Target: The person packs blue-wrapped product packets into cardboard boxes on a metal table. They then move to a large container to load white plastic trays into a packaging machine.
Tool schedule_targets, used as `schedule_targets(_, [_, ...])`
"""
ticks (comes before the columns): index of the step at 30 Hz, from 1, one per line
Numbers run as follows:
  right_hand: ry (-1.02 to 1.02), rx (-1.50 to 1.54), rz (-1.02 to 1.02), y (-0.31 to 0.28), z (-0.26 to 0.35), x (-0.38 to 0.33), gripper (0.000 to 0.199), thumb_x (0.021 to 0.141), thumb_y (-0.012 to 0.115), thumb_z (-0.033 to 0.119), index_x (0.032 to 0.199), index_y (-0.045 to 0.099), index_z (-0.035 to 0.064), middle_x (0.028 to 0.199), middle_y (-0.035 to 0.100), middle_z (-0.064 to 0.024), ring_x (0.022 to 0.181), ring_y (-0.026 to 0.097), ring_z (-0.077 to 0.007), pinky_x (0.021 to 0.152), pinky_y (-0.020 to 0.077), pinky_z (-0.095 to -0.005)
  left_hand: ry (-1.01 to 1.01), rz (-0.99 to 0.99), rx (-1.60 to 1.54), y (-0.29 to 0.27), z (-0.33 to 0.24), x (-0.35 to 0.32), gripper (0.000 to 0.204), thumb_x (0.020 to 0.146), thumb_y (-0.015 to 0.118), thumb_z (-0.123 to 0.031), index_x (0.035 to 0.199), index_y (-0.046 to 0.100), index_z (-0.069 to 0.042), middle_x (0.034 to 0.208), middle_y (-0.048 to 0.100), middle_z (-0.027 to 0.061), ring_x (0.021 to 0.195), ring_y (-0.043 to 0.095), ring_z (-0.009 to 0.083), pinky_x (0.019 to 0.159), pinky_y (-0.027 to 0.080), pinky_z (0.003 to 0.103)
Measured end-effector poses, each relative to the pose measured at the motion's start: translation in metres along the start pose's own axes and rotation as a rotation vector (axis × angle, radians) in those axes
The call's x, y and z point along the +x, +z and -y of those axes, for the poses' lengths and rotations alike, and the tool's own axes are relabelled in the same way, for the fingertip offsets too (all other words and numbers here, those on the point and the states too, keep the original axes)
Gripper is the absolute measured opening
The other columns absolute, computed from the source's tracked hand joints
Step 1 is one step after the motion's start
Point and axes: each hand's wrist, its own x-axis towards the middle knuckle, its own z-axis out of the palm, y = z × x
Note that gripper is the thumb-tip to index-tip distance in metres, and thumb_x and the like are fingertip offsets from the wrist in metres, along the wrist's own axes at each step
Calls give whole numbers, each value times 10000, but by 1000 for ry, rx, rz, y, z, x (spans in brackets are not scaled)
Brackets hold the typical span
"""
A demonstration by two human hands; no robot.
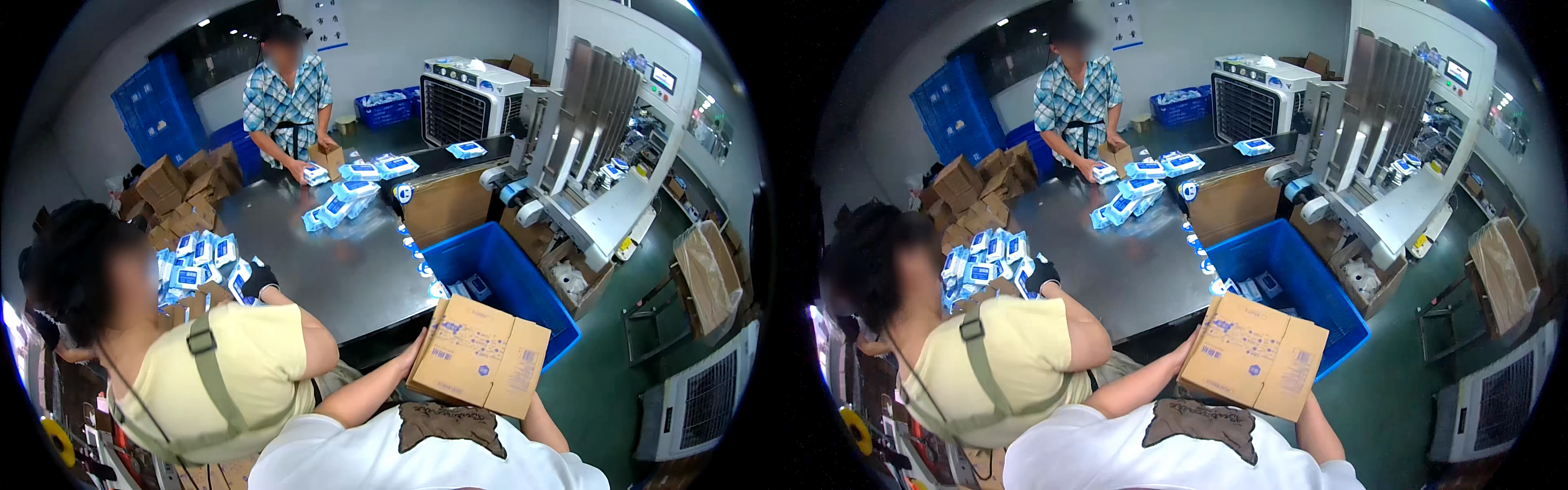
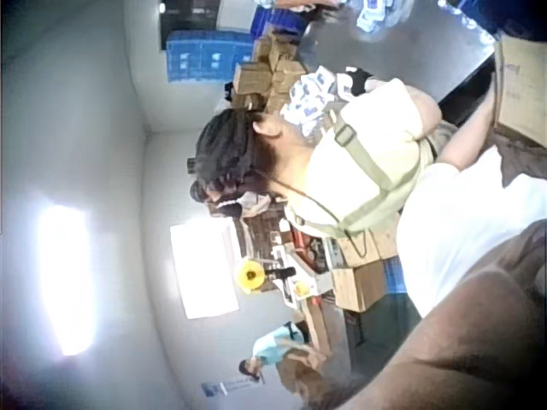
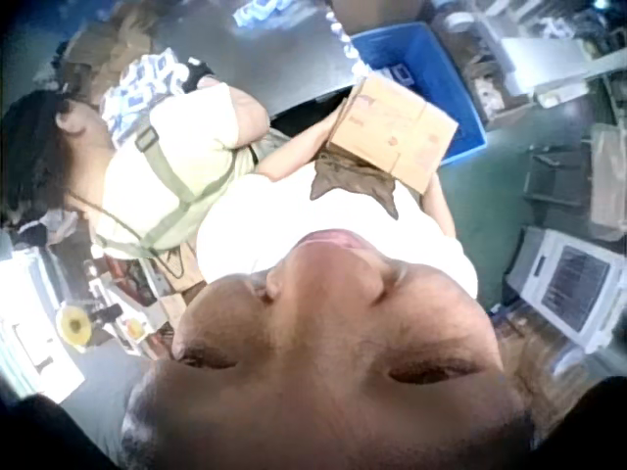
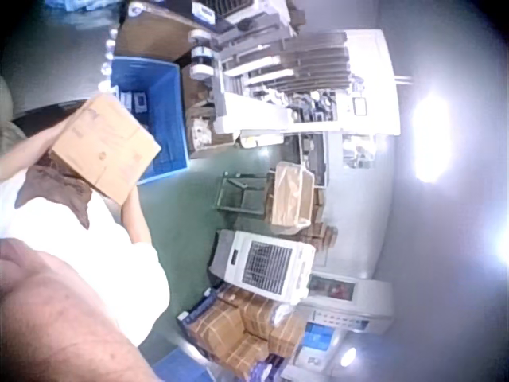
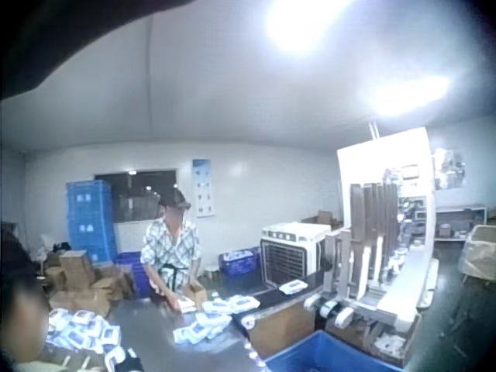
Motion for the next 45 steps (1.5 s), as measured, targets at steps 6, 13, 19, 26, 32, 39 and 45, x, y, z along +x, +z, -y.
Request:
schedule_targets(6, [21,-5,13,52,45,59,614,963,418,483,1418,398,72,1393,482,-106,1255,472,-224,1032,364,-366,60,-52,-124,-27,-81,24,712,954,254,-636,1389,446,-105,1322,544,144,1161,573,266,973,476,408])
schedule_targets(13, [65,-38,135,136,116,171,614,963,420,479,1421,394,71,1395,480,-106,1256,471,-223,1031,365,-365,158,-198,-534,-92,-117,28,624,981,287,-555,1350,472,-87,1279,561,151,1118,589,292,911,513,440])
schedule_targets(19, [143,11,265,210,165,272,614,964,421,476,1423,391,70,1397,478,-106,1257,471,-222,1031,365,-364,403,-352,-597,-86,-177,21,639,965,354,-563,1337,477,-58,1268,566,156,1098,599,299,862,540,441])
schedule_targets(26, [287,13,394,246,194,350,614,964,423,473,1426,387,69,1399,476,-106,1258,470,-220,1031,365,-362,500,-470,-598,-129,-172,62,687,912,410,-642,1385,450,-146,1318,544,94,1131,573,283,927,493,469])
schedule_targets(32, [389,0,481,235,211,384,615,965,424,470,1428,384,68,1401,474,-107,1259,469,-219,1030,365,-361,494,-645,-521,-108,-170,83,701,941,323,-645,1421,393,-139,1361,500,89,1208,510,266,961,469,466])
schedule_targets(39, [438,-102,492,198,262,382,615,966,425,467,1431,380,67,1403,471,-107,1260,468,-218,1030,365,-360,225,-918,-359,-166,-134,78,765,943,241,-664,1437,359,-93,1441,412,126,1334,375,253,1118,265,427])
schedule_targets(45, [-147,-448,685,234,321,301,689,923,537,354,1470,275,28,1442,402,-127,1305,400,-234,1071,320,-334,391,-1143,123,-143,-169,91,786,960,250,-618,1487,185,-39,1531,204,153,1404,247,294,1132,225,444])
